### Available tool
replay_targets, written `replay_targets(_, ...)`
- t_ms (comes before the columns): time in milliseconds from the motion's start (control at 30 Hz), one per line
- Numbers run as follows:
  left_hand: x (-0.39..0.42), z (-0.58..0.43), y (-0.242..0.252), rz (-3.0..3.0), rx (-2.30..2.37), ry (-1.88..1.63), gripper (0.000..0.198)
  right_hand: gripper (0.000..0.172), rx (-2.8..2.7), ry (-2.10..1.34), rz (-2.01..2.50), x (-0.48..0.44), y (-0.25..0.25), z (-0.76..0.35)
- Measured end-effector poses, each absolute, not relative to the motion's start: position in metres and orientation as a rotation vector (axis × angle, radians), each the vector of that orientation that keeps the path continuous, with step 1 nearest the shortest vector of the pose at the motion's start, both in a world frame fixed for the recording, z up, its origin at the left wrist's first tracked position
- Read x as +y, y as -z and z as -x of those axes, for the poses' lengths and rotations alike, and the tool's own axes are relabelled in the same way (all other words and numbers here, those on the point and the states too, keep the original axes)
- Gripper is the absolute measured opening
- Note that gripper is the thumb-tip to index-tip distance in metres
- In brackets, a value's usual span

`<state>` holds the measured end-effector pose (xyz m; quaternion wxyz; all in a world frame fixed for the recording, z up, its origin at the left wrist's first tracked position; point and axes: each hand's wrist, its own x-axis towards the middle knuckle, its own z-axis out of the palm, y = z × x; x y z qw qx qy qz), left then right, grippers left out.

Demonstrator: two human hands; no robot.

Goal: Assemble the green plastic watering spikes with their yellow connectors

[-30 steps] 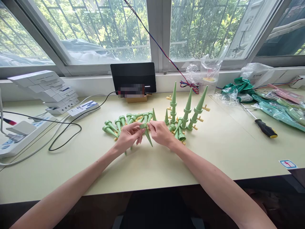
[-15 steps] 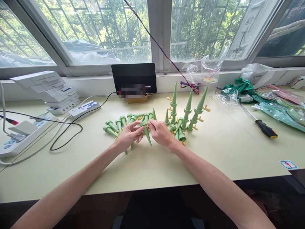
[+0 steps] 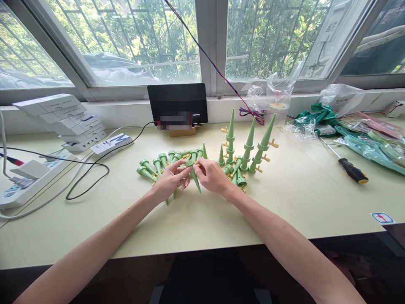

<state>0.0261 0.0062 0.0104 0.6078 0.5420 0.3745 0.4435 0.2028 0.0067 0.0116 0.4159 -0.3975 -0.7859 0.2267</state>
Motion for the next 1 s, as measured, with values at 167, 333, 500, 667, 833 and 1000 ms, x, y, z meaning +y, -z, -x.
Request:
replay_targets(167, 0.0066, -0.0263, -0.0099, -1.294, 0.86, -1.019, 0.045, 0.026, -1.961, -0.522, 1.008, 0.0066, -0.0124, -0.2025)
replay_targets(333, 0.0074, -0.026, -0.007, -1.364, 0.853, -1.028, 0.04, 0.028, -1.956, -0.5, 1.008, 0.0059, -0.0132, -0.2021)
replay_targets(500, 0.0049, -0.0279, -0.0084, -1.466, 0.87, -1.101, 0.034, 0.029, -1.959, -0.494, 0.993, 0.0049, -0.015, -0.203)
replay_targets(667, 0.0018, -0.0302, -0.012, -1.493, 0.887, -1.143, 0.031, 0.028, -1.957, -0.497, 0.978, 0.005, -0.0162, -0.2032)
replay_targets(833, 0.0016, -0.0302, -0.0121, -1.5, 0.883, -1.147, 0.029, 0.027, -1.954, -0.502, 0.967, 0.0055, -0.0152, -0.2039)
replay_targets(1000, 0.0019, -0.0301, -0.0113, -1.501, 0.885, -1.157, 0.028, 0.027, -1.952, -0.495, 0.963, 0.0057, -0.0154, -0.203)
